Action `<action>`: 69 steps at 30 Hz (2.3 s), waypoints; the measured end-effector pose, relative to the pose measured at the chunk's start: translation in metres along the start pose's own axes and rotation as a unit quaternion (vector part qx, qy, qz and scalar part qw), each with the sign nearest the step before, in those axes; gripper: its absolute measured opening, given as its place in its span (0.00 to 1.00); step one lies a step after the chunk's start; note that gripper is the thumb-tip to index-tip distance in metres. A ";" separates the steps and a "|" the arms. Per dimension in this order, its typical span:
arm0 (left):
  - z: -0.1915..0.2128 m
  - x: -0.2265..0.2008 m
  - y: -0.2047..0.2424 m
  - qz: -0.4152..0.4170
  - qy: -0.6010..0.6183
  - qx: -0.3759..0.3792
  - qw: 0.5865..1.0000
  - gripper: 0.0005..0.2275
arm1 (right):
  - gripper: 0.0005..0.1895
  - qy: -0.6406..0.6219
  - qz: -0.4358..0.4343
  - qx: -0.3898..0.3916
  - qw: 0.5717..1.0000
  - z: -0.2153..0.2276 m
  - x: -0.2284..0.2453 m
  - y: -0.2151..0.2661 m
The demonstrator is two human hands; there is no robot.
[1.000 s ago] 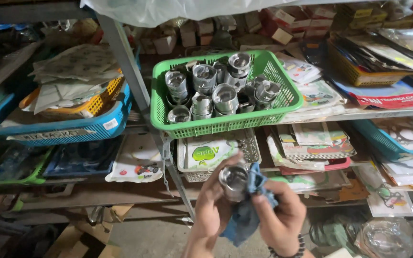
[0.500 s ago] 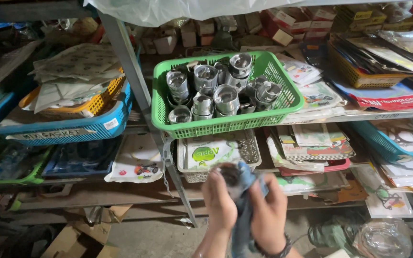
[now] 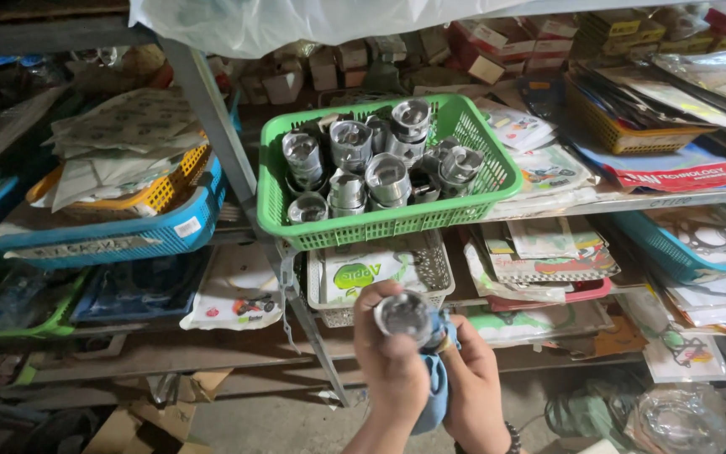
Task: The person wipes small, cylindrical metal parts with a blue cloth. They pick up each part from a green basket on a shelf, wipe it thoroughly, and place it on a white plastic chair on the floor. The person repeats this process for several parts.
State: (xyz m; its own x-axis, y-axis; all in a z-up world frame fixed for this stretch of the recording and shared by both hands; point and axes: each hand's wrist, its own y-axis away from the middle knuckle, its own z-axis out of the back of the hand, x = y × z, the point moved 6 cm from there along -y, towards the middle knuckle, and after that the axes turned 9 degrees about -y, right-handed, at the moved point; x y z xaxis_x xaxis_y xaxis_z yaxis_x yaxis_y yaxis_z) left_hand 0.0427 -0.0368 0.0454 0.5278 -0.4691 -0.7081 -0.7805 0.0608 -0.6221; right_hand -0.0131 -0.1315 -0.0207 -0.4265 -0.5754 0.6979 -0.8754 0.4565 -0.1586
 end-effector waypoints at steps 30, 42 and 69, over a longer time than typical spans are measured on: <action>0.012 -0.007 -0.001 0.090 0.047 0.033 0.994 0.29 | 0.13 0.269 0.112 0.138 0.947 -0.018 0.032 0.000; -0.014 -0.020 -0.008 0.080 -0.015 0.128 0.988 0.31 | 0.11 0.340 0.277 0.052 0.897 -0.046 0.098 -0.008; -0.031 -0.011 -0.027 0.016 -0.148 0.202 0.968 0.23 | 0.19 0.449 0.257 0.107 0.849 -0.015 0.116 -0.045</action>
State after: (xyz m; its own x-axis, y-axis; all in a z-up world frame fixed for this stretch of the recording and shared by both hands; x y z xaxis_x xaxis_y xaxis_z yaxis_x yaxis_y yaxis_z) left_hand 0.0478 -0.0602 0.0804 0.6254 -0.1919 -0.7564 -0.6349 0.4384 -0.6362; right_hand -0.0193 -0.2084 0.0782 -0.5033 0.4566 0.7337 -0.6885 0.3012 -0.6597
